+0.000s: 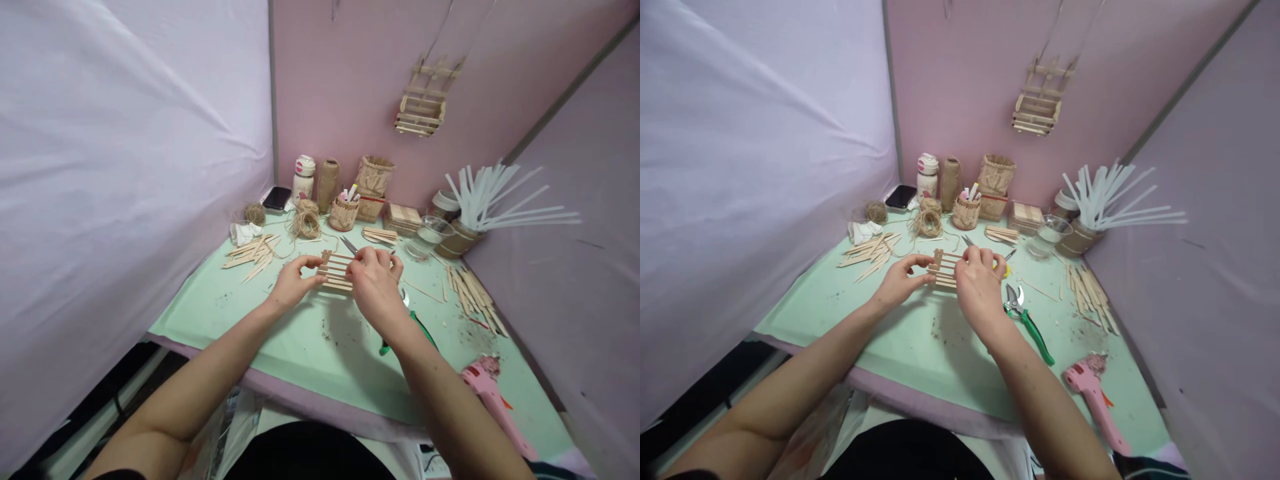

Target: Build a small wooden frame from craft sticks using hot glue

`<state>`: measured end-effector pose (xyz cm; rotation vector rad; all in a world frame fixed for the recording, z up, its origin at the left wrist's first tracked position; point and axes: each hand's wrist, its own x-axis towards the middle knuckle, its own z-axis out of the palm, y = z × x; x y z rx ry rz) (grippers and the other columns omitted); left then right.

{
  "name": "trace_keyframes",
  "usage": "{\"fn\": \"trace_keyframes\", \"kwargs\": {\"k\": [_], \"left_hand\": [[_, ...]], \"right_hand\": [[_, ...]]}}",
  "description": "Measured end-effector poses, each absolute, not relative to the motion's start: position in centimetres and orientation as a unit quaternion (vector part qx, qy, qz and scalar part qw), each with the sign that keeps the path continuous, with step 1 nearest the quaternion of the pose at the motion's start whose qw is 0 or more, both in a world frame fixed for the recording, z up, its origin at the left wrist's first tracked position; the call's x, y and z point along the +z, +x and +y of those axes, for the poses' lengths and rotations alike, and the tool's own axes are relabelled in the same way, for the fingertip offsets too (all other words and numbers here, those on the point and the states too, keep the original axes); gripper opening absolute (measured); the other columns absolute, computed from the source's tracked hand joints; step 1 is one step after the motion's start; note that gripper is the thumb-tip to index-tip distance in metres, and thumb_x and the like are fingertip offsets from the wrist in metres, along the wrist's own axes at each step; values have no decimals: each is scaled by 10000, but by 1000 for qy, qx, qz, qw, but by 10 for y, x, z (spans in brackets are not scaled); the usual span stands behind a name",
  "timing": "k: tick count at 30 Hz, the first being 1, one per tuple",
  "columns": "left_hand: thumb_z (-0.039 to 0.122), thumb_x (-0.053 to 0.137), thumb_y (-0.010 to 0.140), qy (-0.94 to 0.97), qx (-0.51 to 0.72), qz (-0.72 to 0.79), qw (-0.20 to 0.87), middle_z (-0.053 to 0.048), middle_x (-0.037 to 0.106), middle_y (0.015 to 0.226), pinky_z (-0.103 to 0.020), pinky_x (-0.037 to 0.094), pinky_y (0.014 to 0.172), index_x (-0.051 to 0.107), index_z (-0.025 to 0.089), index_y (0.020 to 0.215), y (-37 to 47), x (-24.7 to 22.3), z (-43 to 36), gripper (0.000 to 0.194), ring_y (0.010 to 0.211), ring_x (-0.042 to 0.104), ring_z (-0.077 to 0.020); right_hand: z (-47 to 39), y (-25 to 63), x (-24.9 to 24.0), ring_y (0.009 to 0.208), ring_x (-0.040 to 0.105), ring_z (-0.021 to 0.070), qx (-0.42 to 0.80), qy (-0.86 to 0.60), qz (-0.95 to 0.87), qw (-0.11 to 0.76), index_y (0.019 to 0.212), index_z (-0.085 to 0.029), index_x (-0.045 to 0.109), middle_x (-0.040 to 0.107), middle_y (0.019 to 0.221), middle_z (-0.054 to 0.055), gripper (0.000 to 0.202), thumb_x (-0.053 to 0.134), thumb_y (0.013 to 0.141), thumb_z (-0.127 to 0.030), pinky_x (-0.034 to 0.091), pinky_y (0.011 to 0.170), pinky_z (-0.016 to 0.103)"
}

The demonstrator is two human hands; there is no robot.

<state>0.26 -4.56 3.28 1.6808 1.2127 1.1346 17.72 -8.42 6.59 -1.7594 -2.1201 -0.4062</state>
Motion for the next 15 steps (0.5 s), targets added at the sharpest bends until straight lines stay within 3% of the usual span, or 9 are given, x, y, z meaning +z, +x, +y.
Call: {"fn": "trace_keyframes", "kwargs": {"k": [15], "left_hand": [[273, 746, 647, 630, 479, 447, 417, -17, 713, 833, -295, 429, 825, 744, 206, 841, 4, 26, -41, 205, 849, 621, -194]], "right_hand": [[-81, 176, 68, 966, 385, 243, -160, -609, -756, 178, 706, -183, 660, 577, 975, 90, 162, 567, 809, -98, 216, 884, 431]]}}
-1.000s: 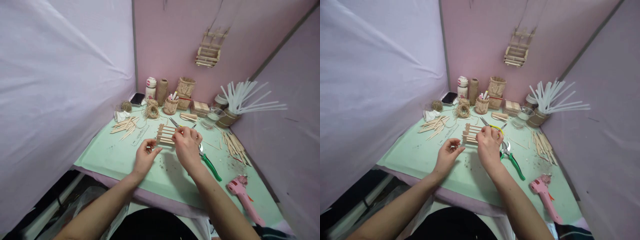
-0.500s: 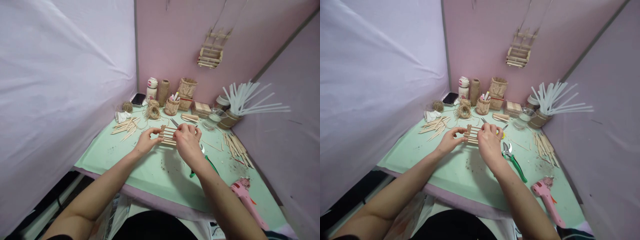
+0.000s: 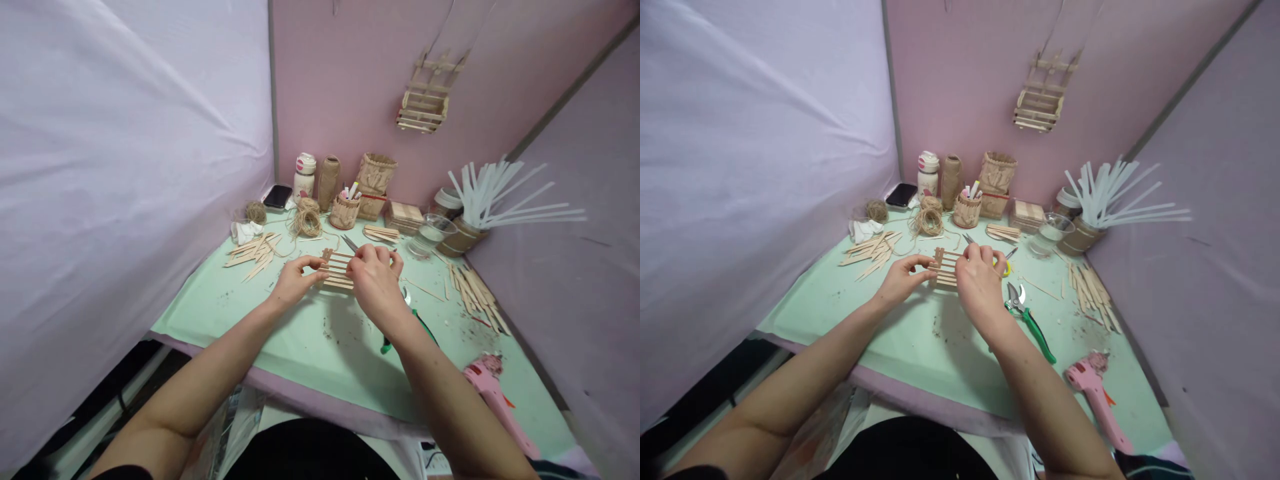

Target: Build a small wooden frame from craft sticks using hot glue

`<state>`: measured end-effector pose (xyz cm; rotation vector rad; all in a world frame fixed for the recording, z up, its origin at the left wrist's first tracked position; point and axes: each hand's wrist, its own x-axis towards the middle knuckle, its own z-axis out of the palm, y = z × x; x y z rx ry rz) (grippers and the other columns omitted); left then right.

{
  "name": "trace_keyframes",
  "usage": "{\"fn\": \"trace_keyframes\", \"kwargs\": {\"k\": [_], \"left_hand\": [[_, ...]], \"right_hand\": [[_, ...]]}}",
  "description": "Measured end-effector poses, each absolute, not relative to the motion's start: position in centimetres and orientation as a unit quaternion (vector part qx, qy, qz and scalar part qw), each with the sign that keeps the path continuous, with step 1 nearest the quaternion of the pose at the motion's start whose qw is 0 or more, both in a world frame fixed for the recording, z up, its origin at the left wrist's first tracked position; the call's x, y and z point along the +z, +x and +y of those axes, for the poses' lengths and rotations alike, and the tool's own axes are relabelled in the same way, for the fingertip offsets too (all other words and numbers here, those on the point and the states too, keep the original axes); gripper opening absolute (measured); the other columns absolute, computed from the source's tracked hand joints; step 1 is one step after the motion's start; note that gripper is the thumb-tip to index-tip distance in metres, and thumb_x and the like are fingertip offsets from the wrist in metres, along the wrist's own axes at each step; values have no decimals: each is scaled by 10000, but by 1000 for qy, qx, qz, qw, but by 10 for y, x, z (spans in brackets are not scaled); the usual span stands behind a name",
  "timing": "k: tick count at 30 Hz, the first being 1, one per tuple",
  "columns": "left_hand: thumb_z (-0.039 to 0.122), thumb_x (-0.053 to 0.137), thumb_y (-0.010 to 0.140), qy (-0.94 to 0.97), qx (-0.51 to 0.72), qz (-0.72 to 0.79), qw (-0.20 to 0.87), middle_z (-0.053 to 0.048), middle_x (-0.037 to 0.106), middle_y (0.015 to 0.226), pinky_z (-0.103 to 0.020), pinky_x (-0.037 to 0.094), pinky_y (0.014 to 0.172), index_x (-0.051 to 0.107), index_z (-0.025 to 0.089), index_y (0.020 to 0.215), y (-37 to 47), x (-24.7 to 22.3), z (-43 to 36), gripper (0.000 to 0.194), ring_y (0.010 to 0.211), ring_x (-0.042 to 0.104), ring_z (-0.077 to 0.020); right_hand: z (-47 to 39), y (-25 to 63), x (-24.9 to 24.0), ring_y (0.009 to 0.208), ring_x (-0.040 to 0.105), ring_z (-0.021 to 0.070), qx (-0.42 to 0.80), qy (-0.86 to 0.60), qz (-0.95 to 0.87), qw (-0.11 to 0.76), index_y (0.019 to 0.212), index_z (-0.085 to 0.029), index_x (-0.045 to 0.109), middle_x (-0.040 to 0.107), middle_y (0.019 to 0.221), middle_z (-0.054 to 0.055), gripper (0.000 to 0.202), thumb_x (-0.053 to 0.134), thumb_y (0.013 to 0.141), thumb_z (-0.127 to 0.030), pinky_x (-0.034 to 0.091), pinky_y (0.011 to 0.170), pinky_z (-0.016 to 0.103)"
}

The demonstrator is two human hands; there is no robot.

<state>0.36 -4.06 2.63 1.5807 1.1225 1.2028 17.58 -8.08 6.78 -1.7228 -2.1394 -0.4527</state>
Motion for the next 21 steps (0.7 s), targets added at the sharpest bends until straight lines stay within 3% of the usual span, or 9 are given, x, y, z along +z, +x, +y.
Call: {"fn": "trace_keyframes", "kwargs": {"k": [21], "left_hand": [[322, 712, 681, 632, 488, 451, 398, -12, 726, 773, -290, 406, 731, 748, 229, 748, 6, 25, -39, 121, 782, 611, -192]], "right_hand": [[-84, 175, 65, 969, 417, 245, -152, -621, -748, 177, 760, -180, 660, 593, 995, 90, 110, 599, 833, -123, 235, 901, 433]]}}
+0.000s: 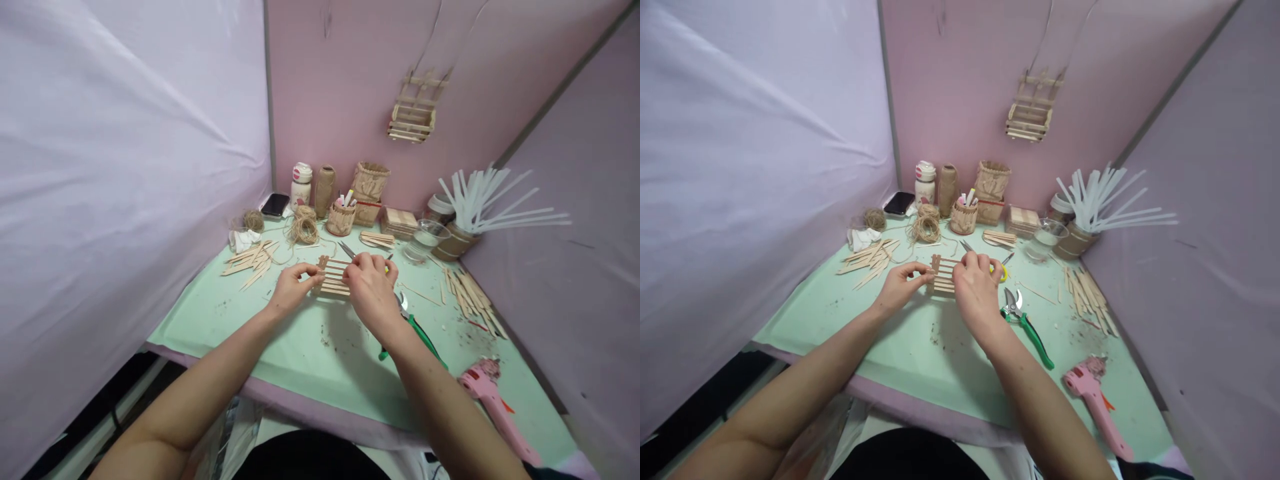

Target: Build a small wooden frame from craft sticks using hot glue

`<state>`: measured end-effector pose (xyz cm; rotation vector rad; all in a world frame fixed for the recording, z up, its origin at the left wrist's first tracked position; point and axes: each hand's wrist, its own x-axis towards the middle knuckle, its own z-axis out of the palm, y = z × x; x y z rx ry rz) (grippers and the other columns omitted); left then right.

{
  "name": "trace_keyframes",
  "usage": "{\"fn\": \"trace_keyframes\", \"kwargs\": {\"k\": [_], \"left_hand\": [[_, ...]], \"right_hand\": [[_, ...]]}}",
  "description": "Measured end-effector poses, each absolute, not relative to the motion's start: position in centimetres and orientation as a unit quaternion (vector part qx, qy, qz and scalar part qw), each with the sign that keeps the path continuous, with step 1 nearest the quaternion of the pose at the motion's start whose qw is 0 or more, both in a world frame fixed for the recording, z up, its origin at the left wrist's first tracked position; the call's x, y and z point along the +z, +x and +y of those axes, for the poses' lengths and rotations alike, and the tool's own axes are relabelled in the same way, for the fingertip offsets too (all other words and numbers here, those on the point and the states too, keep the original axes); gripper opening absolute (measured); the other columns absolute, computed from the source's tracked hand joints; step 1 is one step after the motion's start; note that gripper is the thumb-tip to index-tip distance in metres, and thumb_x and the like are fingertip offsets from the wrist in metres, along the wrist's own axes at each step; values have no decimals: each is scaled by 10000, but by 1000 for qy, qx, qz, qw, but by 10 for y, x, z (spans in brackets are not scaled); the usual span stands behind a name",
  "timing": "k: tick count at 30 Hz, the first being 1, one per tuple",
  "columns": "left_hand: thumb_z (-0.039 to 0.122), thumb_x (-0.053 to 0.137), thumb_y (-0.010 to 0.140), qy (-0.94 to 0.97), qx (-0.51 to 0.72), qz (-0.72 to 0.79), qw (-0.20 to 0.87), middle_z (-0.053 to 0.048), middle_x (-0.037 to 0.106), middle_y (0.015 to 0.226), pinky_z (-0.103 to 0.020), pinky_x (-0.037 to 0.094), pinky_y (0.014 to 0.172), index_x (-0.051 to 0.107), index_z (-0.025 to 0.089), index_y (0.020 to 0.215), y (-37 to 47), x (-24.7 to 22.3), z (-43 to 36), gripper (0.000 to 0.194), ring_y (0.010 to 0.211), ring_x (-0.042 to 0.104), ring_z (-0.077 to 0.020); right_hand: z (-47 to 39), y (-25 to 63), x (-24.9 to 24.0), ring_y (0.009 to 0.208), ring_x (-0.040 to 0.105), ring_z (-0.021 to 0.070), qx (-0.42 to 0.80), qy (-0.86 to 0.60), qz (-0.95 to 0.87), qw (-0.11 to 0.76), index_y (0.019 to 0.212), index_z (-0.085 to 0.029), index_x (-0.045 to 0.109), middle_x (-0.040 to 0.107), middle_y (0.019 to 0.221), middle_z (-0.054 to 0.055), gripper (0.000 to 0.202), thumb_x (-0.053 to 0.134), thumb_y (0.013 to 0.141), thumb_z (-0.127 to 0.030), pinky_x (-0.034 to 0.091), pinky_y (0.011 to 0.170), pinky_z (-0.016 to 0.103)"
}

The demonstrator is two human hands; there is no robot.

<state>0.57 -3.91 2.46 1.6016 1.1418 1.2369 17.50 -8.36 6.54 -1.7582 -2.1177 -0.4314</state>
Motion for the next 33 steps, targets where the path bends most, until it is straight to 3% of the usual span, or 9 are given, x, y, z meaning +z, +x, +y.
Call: {"fn": "trace_keyframes", "kwargs": {"k": [3, 7, 12, 15, 21, 33], "left_hand": [[327, 706, 686, 635, 489, 455, 388, -15, 731, 781, -288, 396, 715, 751, 226, 745, 6, 24, -39, 125, 774, 607, -188], [324, 704, 691, 634, 494, 461, 377, -20, 742, 816, -287, 385, 706, 745, 226, 730, 6, 24, -39, 113, 790, 611, -188], [333, 709, 676, 632, 499, 466, 367, -24, 741, 807, -293, 398, 723, 739, 226, 707, 6, 24, -39, 116, 798, 614, -195], [351, 715, 669, 636, 497, 466, 363, -26, 741, 810, -295, 405, 726, 743, 221, 721, 5, 23, -37, 143, 798, 616, -198], [355, 713, 687, 641, 494, 469, 354, -26, 740, 810, -285, 402, 706, 747, 227, 732, 4, 22, -36, 140, 756, 607, -183], [356, 711, 689, 645, 498, 461, 353, -29, 737, 802, -290, 403, 710, 745, 218, 737, 3, 21, -36, 150, 759, 602, -187]], "right_hand": [[-92, 184, 65, 1003, 439, 246, -144, -617, -737, 235, 856, -205, 672, 606, 1023, 74, 68, 608, 856, -182, 236, 930, 434], [-104, 214, 65, 1004, 489, 243, -103, -620, -679, 379, 970, -228, 666, 621, 1039, 72, 136, 565, 894, -277, 304, 903, 411], [-102, 253, 45, 890, 591, 211, 104, -586, -596, 539, 957, -188, 646, 669, 939, 75, 288, 440, 928, -388, 431, 814, 353], [-96, 257, 30, 904, 619, 214, 200, -562, -597, 537, 980, -187, 661, 695, 945, 78, 316, 451, 915, -414, 455, 821, 356], [-88, 243, 20, 932, 604, 208, 201, -541, -657, 486, 1004, -208, 679, 698, 1010, 70, 243, 644, 784, -305, 449, 891, 388], [-74, 226, 17, 905, 633, 189, 269, -523, -631, 506, 895, -196, 709, 711, 989, 60, 172, 648, 762, -286, 499, 791, 321]]}}
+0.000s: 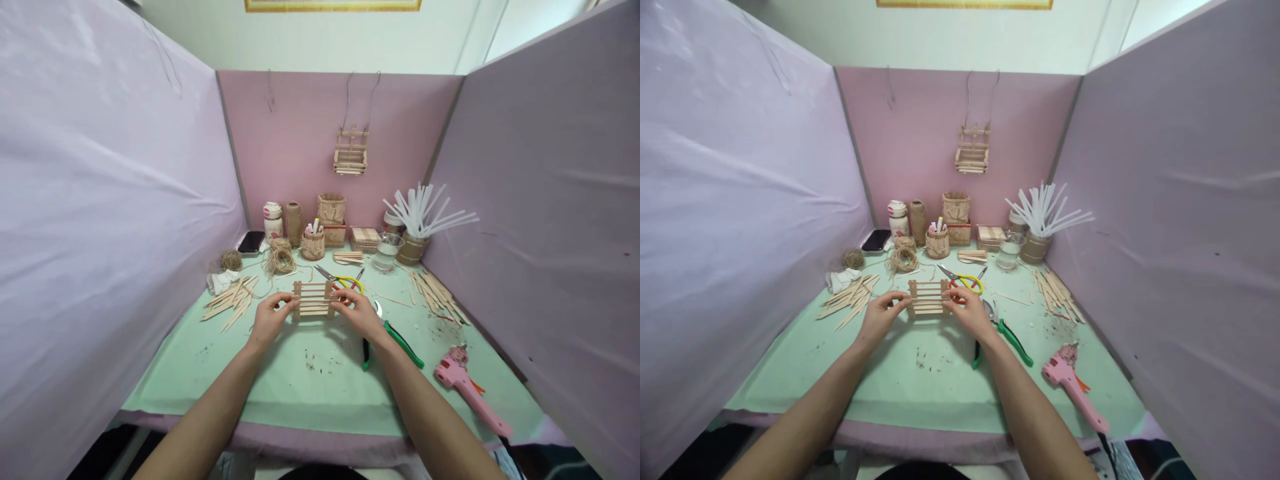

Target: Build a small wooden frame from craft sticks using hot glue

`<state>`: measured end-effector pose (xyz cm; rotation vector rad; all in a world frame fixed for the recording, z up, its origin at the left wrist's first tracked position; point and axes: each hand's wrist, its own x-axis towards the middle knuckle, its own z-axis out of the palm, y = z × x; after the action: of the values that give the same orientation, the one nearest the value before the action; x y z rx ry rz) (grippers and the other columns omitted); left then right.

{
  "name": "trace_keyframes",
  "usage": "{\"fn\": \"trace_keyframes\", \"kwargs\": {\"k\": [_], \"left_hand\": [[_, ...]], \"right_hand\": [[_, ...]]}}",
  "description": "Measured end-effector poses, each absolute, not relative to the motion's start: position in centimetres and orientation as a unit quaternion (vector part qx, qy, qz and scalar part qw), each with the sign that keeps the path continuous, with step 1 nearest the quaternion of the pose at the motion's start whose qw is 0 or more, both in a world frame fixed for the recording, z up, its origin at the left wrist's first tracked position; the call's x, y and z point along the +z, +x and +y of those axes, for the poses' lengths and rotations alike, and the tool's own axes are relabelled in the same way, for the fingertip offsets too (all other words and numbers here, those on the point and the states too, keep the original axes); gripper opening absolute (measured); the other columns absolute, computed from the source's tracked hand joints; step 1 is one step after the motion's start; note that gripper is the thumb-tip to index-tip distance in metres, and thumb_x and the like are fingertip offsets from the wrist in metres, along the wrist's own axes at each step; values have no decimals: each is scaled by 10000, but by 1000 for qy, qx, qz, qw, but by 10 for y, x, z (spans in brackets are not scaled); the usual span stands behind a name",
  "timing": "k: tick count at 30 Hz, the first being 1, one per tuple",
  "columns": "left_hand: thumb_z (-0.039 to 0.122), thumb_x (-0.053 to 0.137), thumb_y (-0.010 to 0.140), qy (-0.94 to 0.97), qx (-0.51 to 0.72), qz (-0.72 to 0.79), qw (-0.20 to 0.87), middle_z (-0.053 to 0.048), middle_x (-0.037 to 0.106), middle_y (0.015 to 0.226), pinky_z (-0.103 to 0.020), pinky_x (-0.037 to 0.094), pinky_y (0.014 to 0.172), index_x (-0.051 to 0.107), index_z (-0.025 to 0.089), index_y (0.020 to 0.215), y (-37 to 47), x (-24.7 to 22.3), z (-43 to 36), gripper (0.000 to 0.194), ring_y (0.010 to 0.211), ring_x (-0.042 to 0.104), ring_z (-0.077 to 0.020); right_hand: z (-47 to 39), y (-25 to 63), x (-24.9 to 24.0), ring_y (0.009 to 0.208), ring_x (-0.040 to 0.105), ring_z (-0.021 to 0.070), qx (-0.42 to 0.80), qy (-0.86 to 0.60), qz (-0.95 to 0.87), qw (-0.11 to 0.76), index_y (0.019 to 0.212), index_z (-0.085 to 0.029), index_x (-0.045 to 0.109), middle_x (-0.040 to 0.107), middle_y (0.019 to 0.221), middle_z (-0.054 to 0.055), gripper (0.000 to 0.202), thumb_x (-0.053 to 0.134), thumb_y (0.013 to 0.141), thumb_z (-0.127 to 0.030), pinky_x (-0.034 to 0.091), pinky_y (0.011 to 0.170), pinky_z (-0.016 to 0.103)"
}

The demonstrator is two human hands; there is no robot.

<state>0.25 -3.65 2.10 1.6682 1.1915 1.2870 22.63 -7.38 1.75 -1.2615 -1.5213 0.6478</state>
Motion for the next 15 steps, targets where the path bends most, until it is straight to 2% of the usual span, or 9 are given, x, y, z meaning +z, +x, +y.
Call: {"fn": "trace_keyframes", "kwargs": {"k": [6, 15], "left_hand": [[385, 687, 710, 656, 483, 460, 353, -37, 745, 837, -296, 403, 731, 737, 205, 762, 2, 20, -36, 194, 807, 618, -199], [353, 709, 679, 646, 485, 466, 363, -29, 750, 824, -292, 416, 740, 744, 199, 743, 2, 17, -31, 171, 805, 623, -191]], "right_hand": [[-64, 226, 18, 870, 640, 202, 258, -490, -657, 512, 777, -214, 719, 727, 874, 58, 128, 654, 784, -323, 491, 802, 338], [-59, 228, 11, 832, 636, 215, 250, -487, -650, 527, 737, -233, 721, 718, 820, 47, 136, 664, 760, -354, 483, 820, 367]]}}
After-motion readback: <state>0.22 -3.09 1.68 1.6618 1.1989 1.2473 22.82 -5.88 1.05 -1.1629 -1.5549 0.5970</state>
